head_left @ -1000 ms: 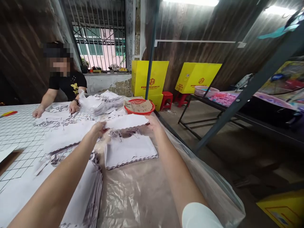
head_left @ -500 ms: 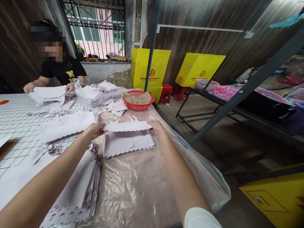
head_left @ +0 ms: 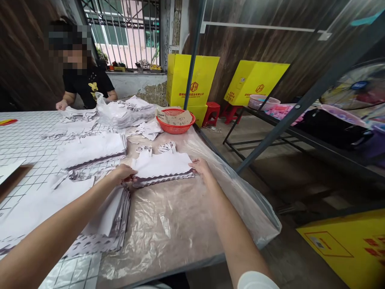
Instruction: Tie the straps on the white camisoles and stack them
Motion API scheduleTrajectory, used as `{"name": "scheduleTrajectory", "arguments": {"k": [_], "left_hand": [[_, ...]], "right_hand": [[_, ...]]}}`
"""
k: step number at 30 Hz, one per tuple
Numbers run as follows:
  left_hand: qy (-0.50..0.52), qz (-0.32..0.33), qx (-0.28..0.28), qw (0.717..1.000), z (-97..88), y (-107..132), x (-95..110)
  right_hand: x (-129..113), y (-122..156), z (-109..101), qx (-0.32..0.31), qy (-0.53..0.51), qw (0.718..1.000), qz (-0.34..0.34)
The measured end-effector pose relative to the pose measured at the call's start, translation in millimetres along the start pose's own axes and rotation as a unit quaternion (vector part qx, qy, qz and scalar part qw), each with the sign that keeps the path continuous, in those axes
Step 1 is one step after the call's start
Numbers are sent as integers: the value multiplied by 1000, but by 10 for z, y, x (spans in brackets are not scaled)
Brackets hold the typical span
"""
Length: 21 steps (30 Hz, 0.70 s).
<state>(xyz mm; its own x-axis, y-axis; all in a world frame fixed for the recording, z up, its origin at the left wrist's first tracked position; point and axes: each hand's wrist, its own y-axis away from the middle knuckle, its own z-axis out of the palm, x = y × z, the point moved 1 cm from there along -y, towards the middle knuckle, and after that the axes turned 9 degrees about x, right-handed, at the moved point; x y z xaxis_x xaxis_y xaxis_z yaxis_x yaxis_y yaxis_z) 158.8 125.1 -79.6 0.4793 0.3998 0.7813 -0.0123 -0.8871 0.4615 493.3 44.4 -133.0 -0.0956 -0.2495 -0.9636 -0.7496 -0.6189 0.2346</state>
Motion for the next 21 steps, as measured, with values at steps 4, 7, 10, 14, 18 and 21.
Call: {"name": "scheduleTrajectory", "arguments": {"k": [4, 7, 10, 14, 18, 21], "left_hand": [[-98, 75, 73, 990, 28, 25, -41], [-141, 163, 141, 966, 204, 65, -2], [-242, 293, 167, 910, 524, 61, 41], [-404, 286, 158, 854, 848, -79, -28], [-439, 230, 117, 861, 867, -191, -111], [-435, 226, 104, 866, 847, -180, -83]], "right_hand": [[-53, 83, -32, 31, 124, 990, -65], [-154, 221, 100, 66, 203, 960, -178], [-203, 341, 369, 70, 340, 878, -331], [-63, 321, 649, -2, 460, 822, -334], [80, 211, 694, -28, 505, 808, -302], [105, 152, 698, -17, 521, 793, -316]]}}
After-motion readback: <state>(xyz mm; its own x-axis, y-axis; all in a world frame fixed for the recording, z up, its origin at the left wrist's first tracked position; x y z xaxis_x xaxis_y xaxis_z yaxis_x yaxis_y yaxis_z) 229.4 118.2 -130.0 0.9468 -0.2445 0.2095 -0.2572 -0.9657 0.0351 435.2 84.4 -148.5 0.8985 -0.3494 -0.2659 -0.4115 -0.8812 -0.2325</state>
